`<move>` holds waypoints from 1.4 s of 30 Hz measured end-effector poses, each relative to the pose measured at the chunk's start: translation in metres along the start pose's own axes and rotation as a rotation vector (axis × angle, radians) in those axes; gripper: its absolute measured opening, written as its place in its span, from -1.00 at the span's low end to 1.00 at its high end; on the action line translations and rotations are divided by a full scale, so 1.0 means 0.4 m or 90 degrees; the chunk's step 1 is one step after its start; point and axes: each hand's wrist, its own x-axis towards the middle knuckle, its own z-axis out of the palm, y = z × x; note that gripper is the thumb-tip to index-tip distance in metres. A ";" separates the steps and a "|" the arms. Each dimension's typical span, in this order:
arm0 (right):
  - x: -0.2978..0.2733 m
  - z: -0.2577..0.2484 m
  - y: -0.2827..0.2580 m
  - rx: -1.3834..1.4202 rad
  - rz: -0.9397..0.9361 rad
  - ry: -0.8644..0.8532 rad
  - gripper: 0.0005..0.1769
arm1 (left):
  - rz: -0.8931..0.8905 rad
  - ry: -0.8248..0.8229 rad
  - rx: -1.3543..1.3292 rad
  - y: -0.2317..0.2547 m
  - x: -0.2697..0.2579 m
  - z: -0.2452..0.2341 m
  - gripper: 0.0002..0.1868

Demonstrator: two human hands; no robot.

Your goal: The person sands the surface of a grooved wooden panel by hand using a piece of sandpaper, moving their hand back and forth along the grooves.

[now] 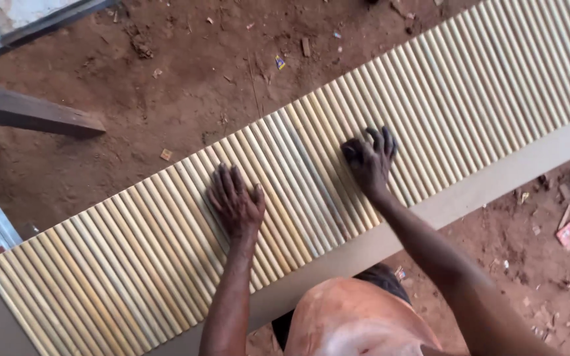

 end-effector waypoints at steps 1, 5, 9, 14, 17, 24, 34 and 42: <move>-0.026 -0.011 -0.007 -0.007 0.023 -0.012 -0.80 | -0.004 -0.012 0.001 -0.004 -0.008 -0.002 -0.22; 0.236 0.155 -0.054 0.071 -0.024 0.095 -0.74 | -0.001 -0.014 -0.001 -0.002 0.007 0.005 -0.21; 0.210 0.150 -0.025 0.054 -0.034 0.039 -0.77 | 0.013 0.000 -0.009 -0.011 -0.002 0.019 -0.24; -0.252 -0.176 0.035 -0.062 -0.019 -0.020 -0.76 | 0.028 0.027 -0.016 -0.010 0.005 0.018 -0.24; -0.408 -0.326 0.015 -0.125 -0.016 -0.014 -0.76 | 0.023 0.012 -0.010 -0.005 -0.012 0.006 -0.23; -0.361 -0.236 -0.008 -0.058 0.113 -0.121 -0.82 | 0.026 0.001 -0.010 0.000 -0.012 -0.001 -0.23; -0.212 -0.056 0.030 -0.044 -0.148 -0.071 -0.71 | 0.032 0.007 -0.007 0.001 -0.011 0.002 -0.22; -0.153 -0.013 0.048 0.009 -0.175 -0.068 -0.62 | 0.024 0.003 -0.031 -0.015 -0.019 0.036 -0.23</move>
